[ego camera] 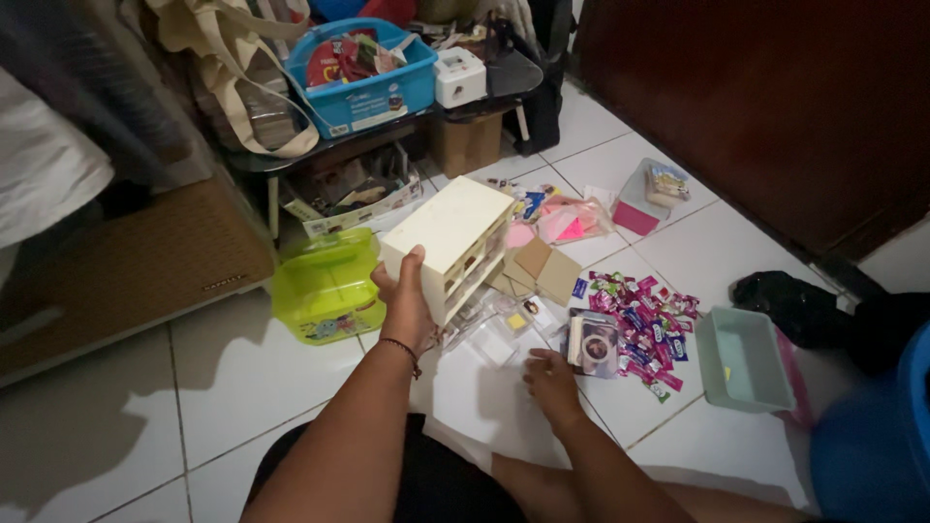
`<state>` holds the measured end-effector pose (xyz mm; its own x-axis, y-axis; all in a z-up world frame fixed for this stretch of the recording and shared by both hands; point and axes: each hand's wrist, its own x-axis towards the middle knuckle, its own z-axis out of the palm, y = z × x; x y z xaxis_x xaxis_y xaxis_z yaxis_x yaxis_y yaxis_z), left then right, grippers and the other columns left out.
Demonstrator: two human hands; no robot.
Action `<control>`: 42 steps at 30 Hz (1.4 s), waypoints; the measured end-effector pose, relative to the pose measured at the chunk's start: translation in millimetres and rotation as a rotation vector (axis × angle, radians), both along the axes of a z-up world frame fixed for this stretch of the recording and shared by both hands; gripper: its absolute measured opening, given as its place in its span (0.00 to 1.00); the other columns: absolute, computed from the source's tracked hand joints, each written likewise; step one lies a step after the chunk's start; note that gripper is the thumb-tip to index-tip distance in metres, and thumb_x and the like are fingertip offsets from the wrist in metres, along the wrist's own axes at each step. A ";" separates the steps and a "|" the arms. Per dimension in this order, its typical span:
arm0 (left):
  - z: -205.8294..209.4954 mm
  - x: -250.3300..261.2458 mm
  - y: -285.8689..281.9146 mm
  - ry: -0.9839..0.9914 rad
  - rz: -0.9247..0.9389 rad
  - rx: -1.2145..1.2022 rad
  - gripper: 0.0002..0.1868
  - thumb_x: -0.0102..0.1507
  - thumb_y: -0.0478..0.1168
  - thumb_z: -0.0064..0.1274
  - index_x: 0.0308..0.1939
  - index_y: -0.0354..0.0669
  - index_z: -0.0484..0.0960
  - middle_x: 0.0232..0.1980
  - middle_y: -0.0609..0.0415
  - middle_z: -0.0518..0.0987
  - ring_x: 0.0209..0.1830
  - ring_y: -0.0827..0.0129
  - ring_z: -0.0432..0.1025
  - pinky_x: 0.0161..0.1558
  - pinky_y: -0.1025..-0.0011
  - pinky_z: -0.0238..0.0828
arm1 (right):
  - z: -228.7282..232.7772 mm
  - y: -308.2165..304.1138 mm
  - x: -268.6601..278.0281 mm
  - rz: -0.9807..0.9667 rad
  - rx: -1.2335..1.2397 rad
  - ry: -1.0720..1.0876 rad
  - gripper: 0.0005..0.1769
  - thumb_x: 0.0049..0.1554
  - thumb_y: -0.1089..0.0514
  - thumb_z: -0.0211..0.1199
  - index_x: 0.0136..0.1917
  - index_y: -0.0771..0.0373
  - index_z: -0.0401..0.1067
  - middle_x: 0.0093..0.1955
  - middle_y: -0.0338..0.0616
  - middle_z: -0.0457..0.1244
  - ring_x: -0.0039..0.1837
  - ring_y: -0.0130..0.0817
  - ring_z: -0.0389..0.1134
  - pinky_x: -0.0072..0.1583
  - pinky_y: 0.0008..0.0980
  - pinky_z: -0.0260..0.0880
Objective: The person sits on the floor and organizes small items, including candies and stickers, into a white plastic organizer. They pick up items from the floor and place them into the organizer's compartments.
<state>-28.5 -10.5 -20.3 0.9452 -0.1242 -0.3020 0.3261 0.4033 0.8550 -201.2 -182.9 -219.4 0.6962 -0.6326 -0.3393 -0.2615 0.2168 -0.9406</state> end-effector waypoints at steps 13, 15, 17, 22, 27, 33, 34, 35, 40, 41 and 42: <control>-19.4 2.2 -0.5 -0.124 0.000 0.049 0.43 0.58 0.58 0.56 0.68 0.43 0.54 0.67 0.42 0.61 0.65 0.57 0.62 0.64 0.56 0.63 | 21.8 21.5 19.6 0.302 -0.177 -0.234 0.13 0.66 0.52 0.55 0.52 0.63 0.74 0.46 0.42 0.69 0.44 0.29 0.70 0.47 0.29 0.72; -23.7 5.3 -1.4 -0.159 0.008 0.079 0.43 0.60 0.59 0.56 0.68 0.41 0.54 0.67 0.40 0.63 0.66 0.56 0.62 0.65 0.57 0.61 | 53.4 14.7 36.1 0.234 -0.133 -0.423 0.14 0.68 0.52 0.54 0.53 0.65 0.73 0.49 0.42 0.68 0.47 0.29 0.69 0.49 0.29 0.70; -27.0 6.2 -1.4 -0.146 0.005 0.107 0.42 0.60 0.59 0.54 0.68 0.42 0.54 0.67 0.40 0.62 0.65 0.56 0.62 0.64 0.57 0.63 | 90.1 8.6 55.8 0.093 0.020 -0.299 0.13 0.64 0.52 0.55 0.55 0.60 0.72 0.48 0.39 0.68 0.47 0.31 0.69 0.50 0.34 0.73; -27.1 6.4 -2.4 -0.172 -0.090 -0.031 0.42 0.58 0.56 0.54 0.68 0.43 0.53 0.66 0.42 0.63 0.64 0.57 0.63 0.62 0.56 0.65 | 158.1 -3.3 77.9 0.064 0.173 -0.329 0.13 0.64 0.52 0.50 0.54 0.60 0.69 0.47 0.35 0.66 0.49 0.31 0.69 0.52 0.34 0.70; -23.7 -1.5 -7.6 -0.179 -0.213 0.189 0.43 0.58 0.57 0.51 0.71 0.47 0.51 0.65 0.46 0.65 0.63 0.58 0.64 0.61 0.55 0.65 | 165.3 -16.4 85.9 0.118 0.272 -0.409 0.12 0.66 0.52 0.52 0.50 0.63 0.68 0.43 0.39 0.64 0.45 0.31 0.66 0.48 0.31 0.67; -19.6 -6.8 -13.9 -0.194 -0.332 0.170 0.45 0.59 0.59 0.50 0.73 0.52 0.44 0.68 0.48 0.59 0.67 0.60 0.59 0.63 0.57 0.59 | 151.7 -42.6 91.0 0.016 0.324 -0.361 0.10 0.65 0.54 0.53 0.48 0.63 0.66 0.40 0.41 0.63 0.40 0.31 0.65 0.45 0.30 0.69; -19.6 -5.7 -16.2 -0.244 -0.338 0.173 0.44 0.60 0.59 0.50 0.72 0.50 0.46 0.68 0.47 0.60 0.67 0.59 0.60 0.65 0.58 0.59 | 148.4 -47.1 91.2 0.011 0.326 -0.350 0.09 0.65 0.55 0.53 0.48 0.63 0.67 0.40 0.42 0.63 0.40 0.31 0.65 0.45 0.30 0.68; -19.0 -2.9 -18.5 -0.293 -0.343 0.176 0.43 0.61 0.59 0.51 0.71 0.47 0.48 0.68 0.45 0.61 0.68 0.58 0.60 0.66 0.58 0.59 | 145.1 -51.1 92.3 0.005 0.328 -0.339 0.08 0.64 0.56 0.53 0.48 0.63 0.67 0.40 0.42 0.63 0.40 0.30 0.65 0.44 0.30 0.67; -17.7 10.2 -30.2 -0.245 -0.364 0.148 0.42 0.59 0.58 0.49 0.70 0.47 0.49 0.65 0.44 0.64 0.64 0.57 0.64 0.61 0.57 0.65 | 133.4 -68.5 105.8 0.060 0.365 -0.452 0.05 0.63 0.60 0.52 0.49 0.64 0.66 0.40 0.42 0.62 0.39 0.31 0.64 0.41 0.32 0.64; -17.8 13.6 -31.7 -0.230 -0.365 0.160 0.42 0.58 0.57 0.49 0.70 0.48 0.49 0.65 0.44 0.64 0.64 0.56 0.64 0.59 0.56 0.65 | 132.2 -70.9 108.8 0.053 0.380 -0.442 0.06 0.64 0.60 0.52 0.49 0.65 0.66 0.40 0.42 0.63 0.40 0.32 0.64 0.41 0.32 0.65; -18.1 17.4 -33.8 -0.214 -0.367 0.171 0.42 0.58 0.57 0.48 0.70 0.48 0.49 0.64 0.44 0.65 0.63 0.56 0.64 0.58 0.55 0.66 | 131.4 -72.6 112.3 0.043 0.371 -0.428 0.06 0.64 0.60 0.52 0.49 0.65 0.66 0.40 0.42 0.63 0.40 0.32 0.65 0.42 0.32 0.65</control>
